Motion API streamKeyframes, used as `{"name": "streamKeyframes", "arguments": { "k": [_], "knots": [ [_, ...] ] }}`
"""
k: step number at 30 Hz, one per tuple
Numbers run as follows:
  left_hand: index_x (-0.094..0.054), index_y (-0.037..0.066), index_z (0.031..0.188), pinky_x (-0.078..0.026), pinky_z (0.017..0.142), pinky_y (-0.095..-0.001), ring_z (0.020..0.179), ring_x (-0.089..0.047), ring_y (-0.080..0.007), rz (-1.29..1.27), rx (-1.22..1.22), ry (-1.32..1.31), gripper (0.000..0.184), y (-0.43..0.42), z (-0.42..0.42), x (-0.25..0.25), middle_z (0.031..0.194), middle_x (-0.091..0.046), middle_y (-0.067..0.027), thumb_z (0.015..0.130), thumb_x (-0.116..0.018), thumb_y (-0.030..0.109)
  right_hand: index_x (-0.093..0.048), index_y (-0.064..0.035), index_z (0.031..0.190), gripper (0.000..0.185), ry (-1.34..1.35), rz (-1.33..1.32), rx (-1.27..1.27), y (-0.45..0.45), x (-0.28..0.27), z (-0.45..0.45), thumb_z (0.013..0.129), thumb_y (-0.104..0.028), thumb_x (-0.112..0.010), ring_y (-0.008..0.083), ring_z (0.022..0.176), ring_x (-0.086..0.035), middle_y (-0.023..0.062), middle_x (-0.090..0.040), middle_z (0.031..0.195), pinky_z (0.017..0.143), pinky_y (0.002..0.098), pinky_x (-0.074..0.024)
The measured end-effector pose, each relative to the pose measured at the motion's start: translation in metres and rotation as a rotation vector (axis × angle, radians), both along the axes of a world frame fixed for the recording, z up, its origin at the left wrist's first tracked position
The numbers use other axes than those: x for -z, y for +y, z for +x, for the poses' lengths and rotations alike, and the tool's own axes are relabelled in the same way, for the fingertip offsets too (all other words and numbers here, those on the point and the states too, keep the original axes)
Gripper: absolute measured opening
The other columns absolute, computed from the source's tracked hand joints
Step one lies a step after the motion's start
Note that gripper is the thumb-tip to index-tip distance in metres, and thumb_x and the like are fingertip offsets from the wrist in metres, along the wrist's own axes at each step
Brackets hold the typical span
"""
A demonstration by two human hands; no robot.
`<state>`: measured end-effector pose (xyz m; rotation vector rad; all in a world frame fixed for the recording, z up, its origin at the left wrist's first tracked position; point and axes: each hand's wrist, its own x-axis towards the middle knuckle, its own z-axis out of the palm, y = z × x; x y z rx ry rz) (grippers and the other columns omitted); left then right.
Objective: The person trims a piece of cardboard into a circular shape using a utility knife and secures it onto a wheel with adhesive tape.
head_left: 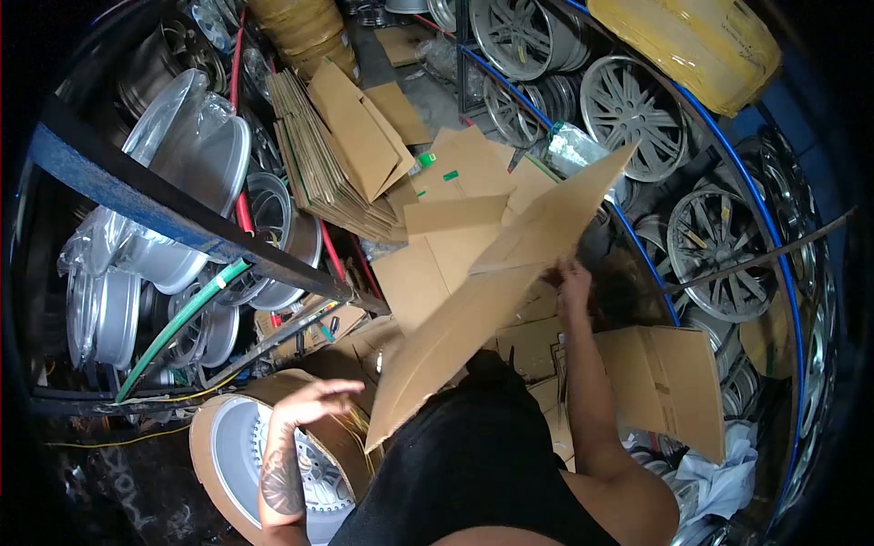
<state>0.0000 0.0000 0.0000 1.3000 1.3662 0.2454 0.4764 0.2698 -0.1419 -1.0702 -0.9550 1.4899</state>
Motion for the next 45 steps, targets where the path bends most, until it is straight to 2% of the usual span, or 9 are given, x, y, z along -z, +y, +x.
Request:
{"name": "streamKeyframes", "arguments": {
  "k": [4, 8, 13, 15, 19, 24, 28, 31, 45],
  "knots": [
    [-0.047, 0.002, 0.153, -0.038, 0.117, -0.0392, 0.138, -0.053, -0.0252, 0.222, -0.250, -0.225, 0.063, 0.060, 0.022, -0.023, 0.153, -0.054, -0.0154, 0.099, -0.071, 0.023, -0.075, -0.0010, 0.102, 0.018, -0.453, 0.342, 0.098, -0.079, -0.023, -0.112, 0.102, -0.014, -0.062, 0.0228, 0.076, -0.073, 0.0159, -0.078, 0.094, 0.074, 0.0376, -0.0587],
    [-0.048, 0.000, 0.151, -0.043, 0.109, -0.0347, 0.126, -0.058, -0.0203, 0.565, -0.440, -0.204, 0.061, 0.150, 0.127, -0.063, 0.142, -0.061, -0.0150, 0.098, -0.071, 0.021, -0.059, -0.0086, 0.143, 0.048, -0.661, 0.987, -0.020, -0.142, -0.078, -0.176, 0.096, -0.005, -0.063, 0.0264, 0.073, -0.076, 0.0175, -0.075, 0.113, 0.060, 0.0361, -0.0614],
    [-0.071, -0.004, 0.117, -0.051, 0.083, -0.0308, 0.089, -0.066, -0.0147, 0.558, -0.877, -0.278, 0.030, 0.171, 0.118, -0.018, 0.103, -0.076, -0.0085, 0.098, -0.072, 0.019, -0.056, -0.0095, 0.148, 0.047, -0.791, 1.049, -0.692, -0.133, -0.112, -0.141, 0.101, -0.012, -0.058, 0.0258, 0.116, -0.071, 0.0157, -0.067, 0.136, 0.099, 0.0396, -0.0577],
    [-0.070, -0.004, 0.119, -0.051, 0.086, -0.0318, 0.091, -0.066, -0.0155, 0.618, -0.839, -0.232, 0.032, 0.166, 0.084, 0.007, 0.105, -0.075, -0.0083, 0.097, -0.073, 0.019, -0.053, -0.0108, 0.150, 0.047, -0.454, 0.825, -0.606, -0.124, -0.067, -0.109, 0.103, -0.014, -0.056, 0.0302, 0.106, -0.072, 0.0165, -0.070, 0.128, 0.094, 0.0417, -0.0577],
    [-0.068, -0.003, 0.124, -0.047, 0.096, -0.0333, 0.103, -0.063, -0.0165, 0.638, -0.914, -0.280, 0.038, 0.156, 0.046, -0.007, 0.115, -0.072, -0.0076, 0.097, -0.074, 0.024, -0.077, -0.0014, 0.099, 0.036, -1.529, 0.044, -1.134, -0.141, 0.065, 0.037, 0.096, -0.036, -0.067, 0.0366, 0.080, -0.074, 0.0195, -0.075, 0.089, 0.074, 0.0465, -0.0588],
    [-0.064, -0.003, 0.128, -0.047, 0.100, -0.0349, 0.110, -0.063, -0.0184, 0.684, -1.035, -0.365, 0.043, 0.153, 0.023, -0.037, 0.121, -0.069, -0.0093, 0.097, -0.074, 0.024, -0.077, -0.0012, 0.090, 0.053, -0.847, -0.515, -0.794, -0.178, 0.037, 0.032, 0.096, -0.053, -0.064, 0.0352, 0.081, -0.073, 0.0192, -0.075, 0.083, 0.077, 0.0453, -0.0558],
    [-0.058, -0.003, 0.135, -0.046, 0.104, -0.0358, 0.115, -0.063, -0.0193, 0.745, -1.093, -0.506, 0.048, 0.145, -0.003, -0.024, 0.126, -0.067, -0.0102, 0.097, -0.074, 0.022, -0.075, 0.0002, 0.103, 0.064, -0.823, -0.298, -0.651, -0.170, 0.060, 0.000, 0.102, -0.059, -0.050, 0.0446, 0.094, -0.071, 0.0228, -0.075, 0.094, 0.085, 0.0464, -0.0539],
    [-0.058, -0.003, 0.135, -0.046, 0.107, -0.0376, 0.118, -0.063, -0.0205, 0.743, -1.114, -0.534, 0.050, 0.131, -0.001, -0.033, 0.129, -0.067, -0.0114, 0.097, -0.075, 0.023, -0.071, -0.0014, 0.118, 0.049, -0.581, -0.218, -0.678, -0.196, 0.127, 0.020, 0.105, -0.044, -0.052, 0.0247, 0.102, -0.070, 0.0229, -0.073, 0.102, 0.085, 0.0448, -0.0536],
    [-0.058, -0.003, 0.135, -0.046, 0.107, -0.0375, 0.119, -0.063, -0.0208, 0.706, -1.125, -0.486, 0.049, 0.120, -0.010, -0.068, 0.130, -0.067, -0.0118, 0.098, -0.073, 0.024, -0.071, -0.0115, 0.121, 0.031, -1.922, 1.058, -1.218, -0.171, 0.045, 0.001, 0.094, -0.023, -0.060, 0.0325, 0.125, -0.057, 0.0078, -0.068, 0.118, 0.114, 0.0590, -0.0348]
  ]
}}
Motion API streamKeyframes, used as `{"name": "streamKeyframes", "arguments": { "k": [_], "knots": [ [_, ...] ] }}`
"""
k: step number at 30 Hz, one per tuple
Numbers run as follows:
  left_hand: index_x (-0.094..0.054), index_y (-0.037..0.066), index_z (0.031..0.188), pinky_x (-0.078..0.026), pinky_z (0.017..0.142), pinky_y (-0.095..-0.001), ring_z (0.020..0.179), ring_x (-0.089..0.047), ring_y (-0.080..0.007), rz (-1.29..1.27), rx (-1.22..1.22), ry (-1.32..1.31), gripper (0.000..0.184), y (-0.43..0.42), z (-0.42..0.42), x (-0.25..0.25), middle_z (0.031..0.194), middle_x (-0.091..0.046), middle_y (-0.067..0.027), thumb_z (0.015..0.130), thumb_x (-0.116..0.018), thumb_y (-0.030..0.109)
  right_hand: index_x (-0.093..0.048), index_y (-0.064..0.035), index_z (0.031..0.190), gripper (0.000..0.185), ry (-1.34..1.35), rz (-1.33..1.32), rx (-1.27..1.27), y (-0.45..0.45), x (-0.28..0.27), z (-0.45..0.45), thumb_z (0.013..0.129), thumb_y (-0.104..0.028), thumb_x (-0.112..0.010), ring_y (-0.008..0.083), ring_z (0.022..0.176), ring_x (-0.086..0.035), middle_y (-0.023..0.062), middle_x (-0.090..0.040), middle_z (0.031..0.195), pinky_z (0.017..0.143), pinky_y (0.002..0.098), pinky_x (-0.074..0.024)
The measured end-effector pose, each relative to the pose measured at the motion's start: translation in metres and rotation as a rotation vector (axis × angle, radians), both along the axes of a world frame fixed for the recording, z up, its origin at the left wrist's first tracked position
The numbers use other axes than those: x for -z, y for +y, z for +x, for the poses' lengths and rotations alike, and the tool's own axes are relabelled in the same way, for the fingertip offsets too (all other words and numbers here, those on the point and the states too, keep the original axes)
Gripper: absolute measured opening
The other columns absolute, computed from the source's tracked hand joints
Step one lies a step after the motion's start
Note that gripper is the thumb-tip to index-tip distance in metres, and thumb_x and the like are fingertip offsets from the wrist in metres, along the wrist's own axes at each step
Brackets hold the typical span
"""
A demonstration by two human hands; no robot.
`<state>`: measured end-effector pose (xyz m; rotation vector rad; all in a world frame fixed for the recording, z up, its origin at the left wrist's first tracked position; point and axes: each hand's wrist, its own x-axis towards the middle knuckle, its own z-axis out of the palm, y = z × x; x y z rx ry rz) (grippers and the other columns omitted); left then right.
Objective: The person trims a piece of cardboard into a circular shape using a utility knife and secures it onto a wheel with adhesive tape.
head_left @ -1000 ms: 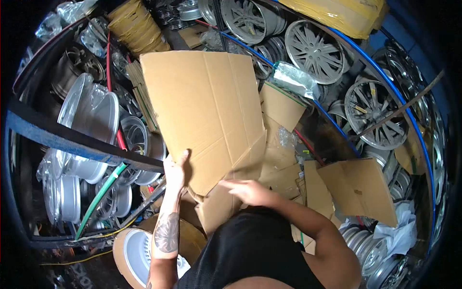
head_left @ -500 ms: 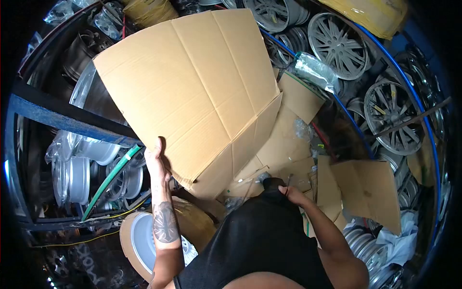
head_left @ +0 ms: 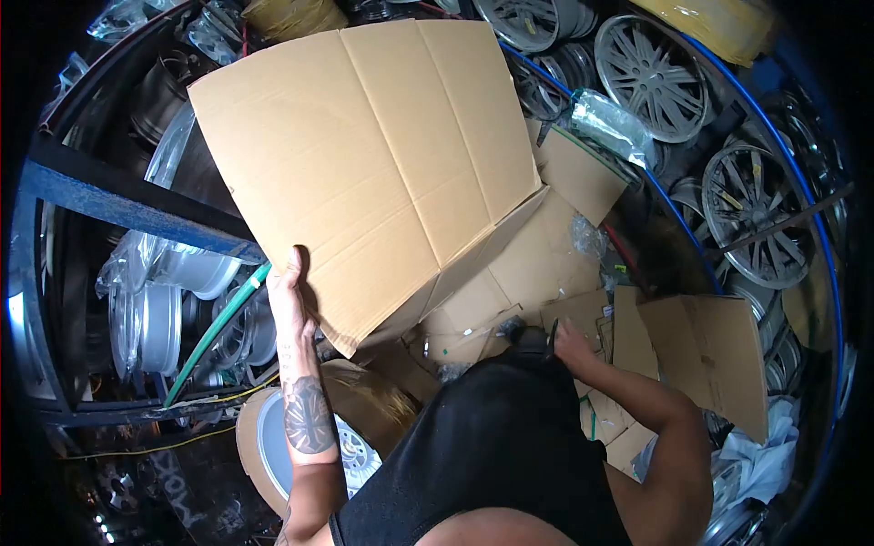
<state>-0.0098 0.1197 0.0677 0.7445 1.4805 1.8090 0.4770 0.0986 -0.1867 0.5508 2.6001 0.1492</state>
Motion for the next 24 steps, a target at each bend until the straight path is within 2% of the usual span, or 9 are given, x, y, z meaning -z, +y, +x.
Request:
{"name": "streamKeyframes", "arguments": {
  "k": [4, 7, 10, 13, 15, 19, 21, 22, 24],
  "knots": [
    [-0.062, -0.003, 0.132, -0.047, 0.105, -0.0370, 0.114, -0.063, -0.0196, 0.024, 0.023, 0.068, 0.045, 0.005, 0.014, -0.010, 0.126, -0.068, -0.0107, 0.099, -0.073, 0.026, -0.073, -0.0120, 0.117, 0.032, -0.154, -0.183, 0.065, 0.009, 0.001, -0.004, 0.088, -0.026, -0.069, 0.0310, 0.127, -0.061, 0.0085, -0.072, 0.118, 0.110, 0.0583, -0.0407],
    [-0.063, -0.003, 0.131, -0.046, 0.104, -0.0359, 0.113, -0.063, -0.0185, 0.043, 0.017, 0.172, 0.046, 0.002, 0.011, -0.015, 0.125, -0.069, -0.0100, 0.098, -0.074, 0.027, -0.075, -0.0116, 0.110, 0.030, -0.255, -0.359, 0.248, 0.011, 0.010, -0.003, 0.083, -0.026, -0.075, 0.0299, 0.112, -0.071, 0.0105, -0.076, 0.112, 0.096, 0.0538, -0.0530],
    [-0.056, -0.002, 0.137, -0.047, 0.105, -0.0359, 0.115, -0.063, -0.0201, 0.093, 0.023, 0.189, 0.054, -0.003, 0.002, -0.016, 0.131, -0.066, -0.0115, 0.098, -0.073, 0.030, -0.074, -0.0126, 0.085, 0.008, -0.069, -0.345, 0.375, 0.001, 0.021, 0.007, 0.081, -0.018, -0.070, 0.0297, 0.090, -0.076, 0.0086, -0.075, 0.089, 0.084, 0.0482, -0.0531],
    [-0.054, -0.003, 0.139, -0.047, 0.106, -0.0368, 0.118, -0.062, -0.0209, 0.109, -0.072, 0.204, 0.054, -0.008, 0.005, -0.015, 0.131, -0.064, -0.0116, 0.100, -0.071, 0.030, -0.075, -0.0120, 0.086, 0.009, 0.106, -0.262, 0.431, -0.007, 0.070, 0.022, 0.082, -0.017, -0.068, 0.0320, 0.084, -0.075, 0.0116, -0.074, 0.083, 0.074, 0.0473, -0.0552],
    [-0.054, -0.003, 0.139, -0.047, 0.105, -0.0370, 0.117, -0.061, -0.0208, 0.109, -0.122, 0.163, 0.054, -0.013, 0.001, 0.001, 0.129, -0.064, -0.0108, 0.100, -0.071, 0.031, -0.075, -0.0091, 0.086, 0.010, -0.091, -0.241, 0.402, -0.009, 0.086, 0.009, 0.082, -0.015, -0.068, 0.0337, 0.084, -0.075, 0.0151, -0.074, 0.085, 0.072, 0.0472, -0.0560],
    [-0.057, -0.006, 0.134, -0.048, 0.100, -0.0390, 0.110, -0.061, -0.0211, 0.174, -0.254, 0.049, 0.058, -0.028, 0.034, 0.047, 0.119, -0.066, -0.0107, 0.094, -0.077, 0.032, -0.077, -0.0032, 0.090, 0.014, 0.070, -0.394, 0.748, -0.001, 0.037, -0.006, 0.082, -0.012, -0.068, 0.0371, 0.087, -0.074, 0.0214, -0.074, 0.090, 0.073, 0.0492, -0.0576],
    [-0.062, -0.005, 0.123, -0.052, 0.093, -0.0365, 0.098, -0.065, -0.0214, -0.003, -0.139, 0.105, 0.051, -0.054, 0.066, 0.054, 0.112, -0.067, -0.0123, 0.089, -0.084, 0.025, -0.076, -0.0020, 0.091, 0.015, 0.040, -0.377, 0.608, -0.004, 0.014, 0.002, 0.084, -0.010, -0.066, 0.0373, 0.089, -0.074, 0.0227, -0.074, 0.093, 0.077, 0.0487, -0.0581],
    [-0.064, -0.003, 0.115, -0.053, 0.090, -0.0356, 0.095, -0.066, -0.0203, -0.328, 0.006, 0.155, 0.038, -0.069, 0.067, 0.055, 0.108, -0.068, -0.0122, 0.087, -0.082, 0.014, -0.076, -0.0014, 0.091, 0.015, 0.026, -0.360, 0.535, 0.001, 0.002, 0.005, 0.085, -0.009, -0.065, 0.0374, 0.090, -0.074, 0.0233, -0.074, 0.094, 0.078, 0.0485, -0.0584],
    [-0.067, -0.003, 0.105, -0.054, 0.089, -0.0339, 0.096, -0.067, -0.0197, -0.332, 0.032, 0.103, 0.025, -0.087, 0.084, 0.094, 0.098, -0.070, -0.0090, 0.080, -0.074, -0.001, -0.075, -0.0001, 0.092, 0.017, 0.033, -0.416, 0.534, 0.002, -0.020, 0.009, 0.087, -0.012, -0.065, 0.0371, 0.091, -0.074, 0.0229, -0.074, 0.093, 0.079, 0.0485, -0.0582]
  ]
}}
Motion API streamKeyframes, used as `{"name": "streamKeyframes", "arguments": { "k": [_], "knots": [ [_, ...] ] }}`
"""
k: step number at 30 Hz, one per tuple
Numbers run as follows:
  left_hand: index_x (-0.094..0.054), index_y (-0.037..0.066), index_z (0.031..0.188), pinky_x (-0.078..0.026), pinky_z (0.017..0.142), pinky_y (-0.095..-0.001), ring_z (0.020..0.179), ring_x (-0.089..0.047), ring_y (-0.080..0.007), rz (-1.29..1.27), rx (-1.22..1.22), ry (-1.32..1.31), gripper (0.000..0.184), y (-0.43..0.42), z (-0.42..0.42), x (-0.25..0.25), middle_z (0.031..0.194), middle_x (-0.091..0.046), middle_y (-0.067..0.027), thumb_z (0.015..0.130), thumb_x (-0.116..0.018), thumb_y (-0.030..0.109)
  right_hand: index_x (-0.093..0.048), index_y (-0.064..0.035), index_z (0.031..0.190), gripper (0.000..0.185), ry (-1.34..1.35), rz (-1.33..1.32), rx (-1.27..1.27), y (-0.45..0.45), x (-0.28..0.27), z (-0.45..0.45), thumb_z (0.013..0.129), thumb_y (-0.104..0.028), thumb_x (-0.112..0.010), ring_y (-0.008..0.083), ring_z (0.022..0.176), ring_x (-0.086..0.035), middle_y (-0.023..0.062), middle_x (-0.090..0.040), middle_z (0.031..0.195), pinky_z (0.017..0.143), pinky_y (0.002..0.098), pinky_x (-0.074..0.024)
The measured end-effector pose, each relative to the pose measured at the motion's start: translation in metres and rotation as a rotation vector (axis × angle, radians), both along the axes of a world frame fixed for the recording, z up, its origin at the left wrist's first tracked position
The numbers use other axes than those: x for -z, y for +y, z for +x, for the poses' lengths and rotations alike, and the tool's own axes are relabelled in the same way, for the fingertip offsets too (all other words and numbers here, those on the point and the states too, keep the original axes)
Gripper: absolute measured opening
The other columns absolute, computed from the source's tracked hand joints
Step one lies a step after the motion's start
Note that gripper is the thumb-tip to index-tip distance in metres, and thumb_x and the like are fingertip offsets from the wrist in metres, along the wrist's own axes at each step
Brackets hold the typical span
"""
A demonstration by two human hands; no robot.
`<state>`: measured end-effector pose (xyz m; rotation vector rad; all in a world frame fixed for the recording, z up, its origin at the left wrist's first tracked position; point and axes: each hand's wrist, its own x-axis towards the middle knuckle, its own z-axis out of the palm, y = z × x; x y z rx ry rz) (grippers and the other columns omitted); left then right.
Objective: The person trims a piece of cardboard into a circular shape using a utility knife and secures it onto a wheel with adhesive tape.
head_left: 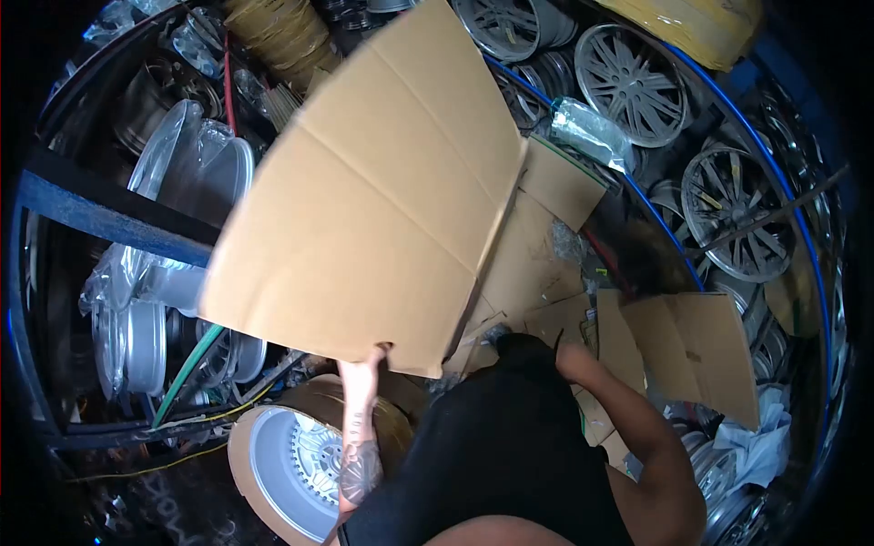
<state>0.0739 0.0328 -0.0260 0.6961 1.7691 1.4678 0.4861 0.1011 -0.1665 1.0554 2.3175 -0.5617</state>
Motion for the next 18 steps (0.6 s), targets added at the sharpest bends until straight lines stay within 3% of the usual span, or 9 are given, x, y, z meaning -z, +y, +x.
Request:
{"name": "streamKeyframes", "arguments": {
  "k": [1, 4, 7, 10, 11, 14, 15, 18],
  "knots": [
    [-0.067, -0.003, 0.109, -0.052, 0.094, -0.0341, 0.099, -0.067, -0.0213, -0.131, 0.091, -0.137, 0.030, -0.010, -0.002, 0.024, 0.103, -0.072, -0.0089, 0.080, -0.072, -0.005, -0.075, 0.0005, 0.092, 0.018, 0.009, -0.034, -0.005, -0.003, -0.012, 0.004, 0.087, -0.014, -0.066, 0.0369, 0.091, -0.074, 0.0226, -0.074, 0.093, 0.079, 0.0485, -0.0581],
    [-0.070, -0.004, 0.118, -0.050, 0.095, -0.0339, 0.102, -0.067, -0.0199, -0.139, 0.064, -0.078, 0.029, -0.003, 0.024, 0.044, 0.112, -0.074, -0.0101, 0.095, -0.075, 0.014, -0.073, 0.0027, 0.087, 0.028, 0.375, -0.189, 0.301, -0.002, -0.064, 0.014, 0.085, -0.025, -0.074, 0.0349, 0.082, -0.075, 0.0202, -0.075, 0.088, 0.075, 0.0448, -0.0584],
    [-0.071, -0.006, 0.117, -0.049, 0.095, -0.0335, 0.101, -0.066, -0.0187, -0.322, 0.172, -0.046, 0.038, 0.002, 0.025, 0.090, 0.114, -0.075, -0.0115, 0.100, -0.072, 0.028, -0.070, 0.0025, 0.105, 0.043, 0.405, -0.405, 0.711, 0.005, -0.112, 0.028, 0.081, -0.031, -0.083, 0.0266, 0.070, -0.074, 0.0160, -0.075, 0.082, 0.071, 0.0392, -0.0585],
    [-0.071, -0.006, 0.119, -0.049, 0.097, -0.0341, 0.103, -0.066, -0.0185, -0.395, 0.168, -0.015, 0.037, -0.004, 0.029, 0.114, 0.115, -0.075, -0.0111, 0.099, -0.073, 0.025, -0.059, 0.0020, 0.125, 0.059, 0.309, -0.654, 0.903, 0.001, -0.079, 0.067, 0.081, -0.026, -0.086, 0.0192, 0.061, -0.070, 0.0103, -0.073, 0.076, 0.067, 0.0334, -0.0581],
    [-0.069, -0.006, 0.122, -0.049, 0.098, -0.0344, 0.104, -0.067, -0.0192, -0.375, 0.101, -0.107, 0.036, -0.006, 0.026, 0.119, 0.116, -0.074, -0.0110, 0.099, -0.072, 0.022, -0.048, 0.0027, 0.135, 0.069, 0.212, -0.801, 0.920, -0.001, -0.057, 0.082, 0.083, -0.022, -0.087, 0.0177, 0.067, -0.070, 0.0089, -0.073, 0.080, 0.068, 0.0319, -0.0585],
    [-0.068, -0.004, 0.123, -0.051, 0.093, -0.0344, 0.101, -0.067, -0.0192, -0.339, 0.036, -0.194, 0.033, -0.004, 0.015, 0.119, 0.115, -0.073, -0.0099, 0.100, -0.071, 0.019, -0.049, 0.0041, 0.136, 0.067, 0.380, -1.127, 1.005, -0.004, -0.023, 0.120, 0.085, -0.019, -0.085, 0.0194, 0.075, -0.072, 0.0098, -0.074, 0.092, 0.070, 0.0326, -0.0597],
    [-0.068, -0.003, 0.123, -0.052, 0.092, -0.0345, 0.100, -0.067, -0.0191, -0.300, 0.042, -0.163, 0.032, 0.000, 0.013, 0.117, 0.114, -0.073, -0.0097, 0.100, -0.071, 0.020, -0.047, 0.0000, 0.143, 0.065, 0.338, -1.129, 1.040, -0.003, 0.004, 0.136, 0.088, -0.011, -0.080, 0.0195, 0.087, -0.072, 0.0111, -0.073, 0.105, 0.075, 0.0335, -0.0599],
    [-0.067, -0.002, 0.122, -0.052, 0.089, -0.0354, 0.096, -0.066, -0.0187, -0.222, 0.033, -0.103, 0.032, 0.012, 0.002, 0.122, 0.109, -0.073, -0.0079, 0.100, -0.071, 0.022, -0.048, -0.0049, 0.147, 0.063, 0.571, -1.038, 1.074, 0.008, 0.050, 0.160, 0.090, -0.003, -0.074, 0.0182, 0.093, -0.071, 0.0115, -0.072, 0.111, 0.080, 0.0330, -0.0596]
  ]
}}
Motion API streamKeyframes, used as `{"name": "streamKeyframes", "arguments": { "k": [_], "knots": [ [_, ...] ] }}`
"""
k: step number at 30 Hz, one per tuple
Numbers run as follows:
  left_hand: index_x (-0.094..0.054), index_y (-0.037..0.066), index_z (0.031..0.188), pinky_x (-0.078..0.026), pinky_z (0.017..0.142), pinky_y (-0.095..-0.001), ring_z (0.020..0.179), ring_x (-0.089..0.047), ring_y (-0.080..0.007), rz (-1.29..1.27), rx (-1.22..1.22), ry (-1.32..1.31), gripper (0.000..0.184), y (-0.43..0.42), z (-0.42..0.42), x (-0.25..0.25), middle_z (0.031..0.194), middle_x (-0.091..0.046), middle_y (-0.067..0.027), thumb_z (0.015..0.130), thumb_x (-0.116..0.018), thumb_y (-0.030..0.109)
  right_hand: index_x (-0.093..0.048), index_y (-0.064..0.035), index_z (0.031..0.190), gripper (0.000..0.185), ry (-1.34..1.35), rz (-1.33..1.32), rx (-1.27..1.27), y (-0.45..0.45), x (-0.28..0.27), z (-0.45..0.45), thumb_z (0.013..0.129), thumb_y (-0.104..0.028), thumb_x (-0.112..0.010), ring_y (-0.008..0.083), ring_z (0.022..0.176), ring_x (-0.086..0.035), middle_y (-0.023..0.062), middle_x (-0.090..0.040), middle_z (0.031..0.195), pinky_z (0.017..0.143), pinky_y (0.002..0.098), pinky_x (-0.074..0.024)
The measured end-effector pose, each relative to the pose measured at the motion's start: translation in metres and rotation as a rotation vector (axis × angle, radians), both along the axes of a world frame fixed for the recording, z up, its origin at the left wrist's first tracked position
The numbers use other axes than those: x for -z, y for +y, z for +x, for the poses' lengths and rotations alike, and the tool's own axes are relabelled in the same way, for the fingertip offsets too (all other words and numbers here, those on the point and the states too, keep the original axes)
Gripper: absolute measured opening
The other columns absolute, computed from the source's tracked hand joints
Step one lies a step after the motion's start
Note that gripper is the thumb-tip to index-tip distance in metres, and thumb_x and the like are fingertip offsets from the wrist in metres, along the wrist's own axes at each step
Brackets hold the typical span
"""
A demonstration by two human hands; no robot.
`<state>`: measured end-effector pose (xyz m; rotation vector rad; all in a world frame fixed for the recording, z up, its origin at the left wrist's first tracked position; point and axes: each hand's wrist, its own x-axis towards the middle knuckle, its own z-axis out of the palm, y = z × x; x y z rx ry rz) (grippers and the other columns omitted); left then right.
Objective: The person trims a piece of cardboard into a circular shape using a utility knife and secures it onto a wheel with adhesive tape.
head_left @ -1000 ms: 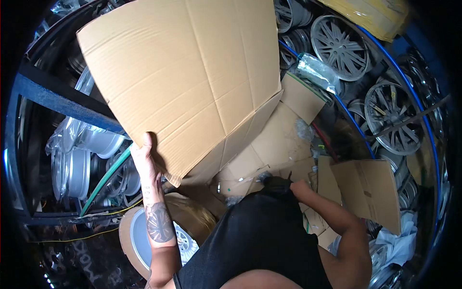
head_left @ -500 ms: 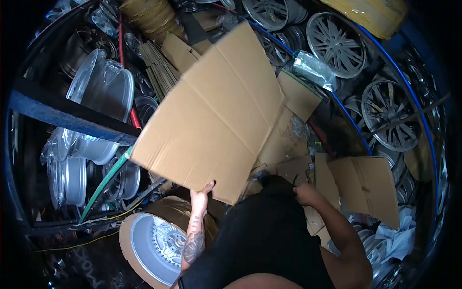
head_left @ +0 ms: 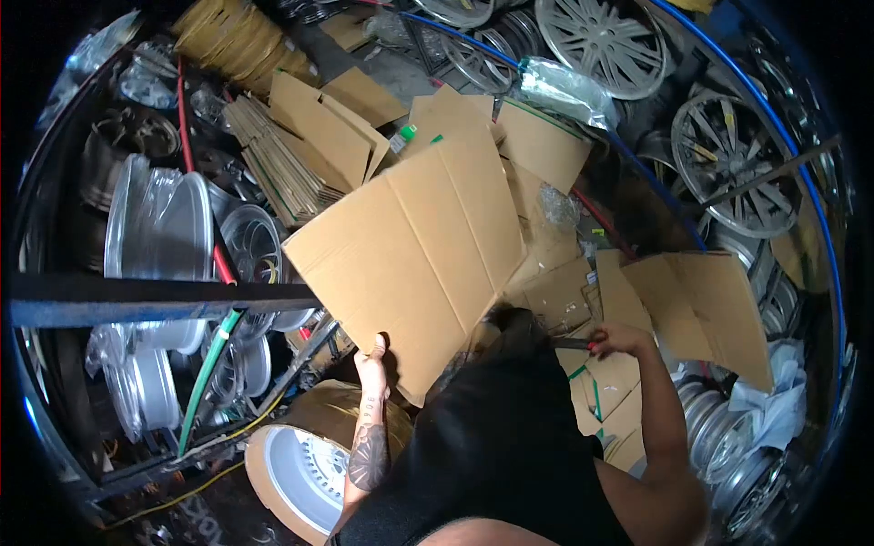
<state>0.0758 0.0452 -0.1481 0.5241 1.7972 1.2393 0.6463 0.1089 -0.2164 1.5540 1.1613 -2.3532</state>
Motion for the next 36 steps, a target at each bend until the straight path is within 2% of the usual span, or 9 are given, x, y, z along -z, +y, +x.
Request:
{"name": "streamKeyframes", "arguments": {
  "k": [8, 12, 15, 19, 22, 25, 31, 34, 36],
  "knots": [
    [-0.070, 0.005, 0.102, -0.047, 0.063, -0.0316, 0.071, -0.054, -0.0109, -0.063, -0.207, -0.165, 0.027, 0.031, 0.017, 0.035, 0.085, -0.062, 0.0025, 0.100, -0.073, 0.032, -0.070, -0.0078, 0.133, 0.044, -0.147, 0.078, -0.219, 0.063, 0.013, 0.024, 0.089, 0.000, -0.070, 0.0135, 0.090, -0.066, 0.0043, -0.075, 0.110, 0.076, 0.0312, -0.0561],
    [-0.071, 0.011, 0.100, -0.050, 0.063, -0.0344, 0.070, -0.056, -0.0138, -0.141, -0.453, -0.324, 0.019, 0.034, 0.065, 0.044, 0.084, -0.062, 0.0024, 0.102, -0.068, 0.030, -0.072, -0.0039, 0.125, 0.035, -0.187, 0.303, 0.097, 0.112, 0.002, 0.074, 0.090, -0.005, -0.074, 0.0110, 0.080, -0.066, 0.0017, -0.075, 0.096, 0.072, 0.0298, -0.0538],
    [-0.071, 0.007, 0.107, -0.055, 0.086, -0.0365, 0.092, -0.063, -0.0169, -0.176, -0.429, -0.527, 0.022, 0.014, 0.054, 0.077, 0.100, -0.069, -0.0019, 0.105, -0.064, 0.028, -0.073, -0.0062, 0.125, 0.036, -0.079, 0.348, 0.248, 0.149, 0.019, 0.038, 0.089, -0.006, -0.072, 0.0127, 0.077, -0.063, 0.0012, -0.073, 0.094, 0.067, 0.0278, -0.0502],
    [-0.066, 0.008, 0.118, -0.040, 0.115, -0.0492, 0.132, -0.053, -0.0287, -0.130, -0.355, -0.638, 0.030, 0.004, 0.051, 0.096, 0.141, -0.060, -0.0131, 0.108, -0.056, 0.035, -0.071, -0.0044, 0.116, 0.024, -0.034, 0.576, 0.189, 0.180, 0.056, -0.037, 0.093, -0.006, -0.069, 0.0126, 0.078, -0.064, 0.0020, -0.073, 0.092, 0.067, 0.0293, -0.0507],
    [-0.062, 0.014, 0.120, -0.035, 0.117, -0.0541, 0.138, -0.046, -0.0355, -0.132, -0.213, -0.670, 0.032, 0.040, 0.073, 0.063, 0.151, -0.051, -0.0160, 0.108, -0.050, 0.041, -0.064, -0.0042, 0.116, 0.020, -0.017, 0.622, 0.272, 0.184, 0.094, -0.081, 0.096, -0.007, -0.066, 0.0133, 0.078, -0.065, 0.0044, -0.072, 0.096, 0.070, 0.0306, -0.0516],
    [-0.062, 0.011, 0.125, -0.037, 0.116, -0.0538, 0.134, -0.050, -0.0352, -0.099, -0.337, -0.736, 0.032, 0.054, 0.081, 0.090, 0.144, -0.056, -0.0151, 0.110, -0.049, 0.036, -0.050, -0.0071, 0.122, 0.026, -0.048, 0.482, 0.384, 0.185, 0.115, -0.104, 0.099, -0.010, -0.061, 0.0145, 0.081, -0.064, 0.0069, -0.071, 0.104, 0.076, 0.0332, -0.0529],
    [-0.063, -0.003, 0.129, -0.053, 0.102, -0.0449, 0.113, -0.064, -0.0260, -0.124, -0.450, -0.436, 0.034, 0.042, 0.088, 0.086, 0.126, -0.066, -0.0135, 0.107, -0.060, 0.023, -0.045, -0.0109, 0.138, 0.041, -0.263, 0.755, 0.082, 0.166, 0.152, -0.104, 0.100, -0.009, -0.058, 0.0329, 0.092, -0.070, 0.0157, -0.070, 0.108, 0.084, 0.0452, -0.0545],
    [-0.067, -0.004, 0.124, -0.057, 0.094, -0.0403, 0.103, -0.068, -0.0220, -0.108, -0.399, -0.275, 0.033, 0.043, 0.082, 0.068, 0.114, -0.071, -0.0116, 0.105, -0.064, 0.022, -0.043, -0.0119, 0.146, 0.049, -0.369, 0.538, -0.059, 0.166, 0.121, -0.111, 0.099, -0.009, -0.057, 0.0475, 0.113, -0.065, 0.0272, -0.067, 0.117, 0.096, 0.0535, -0.0487],
    [-0.071, -0.003, 0.115, -0.056, 0.088, -0.0355, 0.096, -0.068, -0.0172, -0.204, -0.384, -0.184, 0.031, 0.050, 0.069, 0.061, 0.109, -0.073, -0.0090, 0.101, -0.071, 0.024, -0.042, -0.0110, 0.150, 0.051, -0.328, 0.489, -0.045, 0.161, 0.132, -0.115, 0.101, -0.013, -0.057, 0.0350, 0.092, -0.071, 0.0218, -0.068, 0.110, 0.079, 0.0486, -0.0572]
  ]
}}
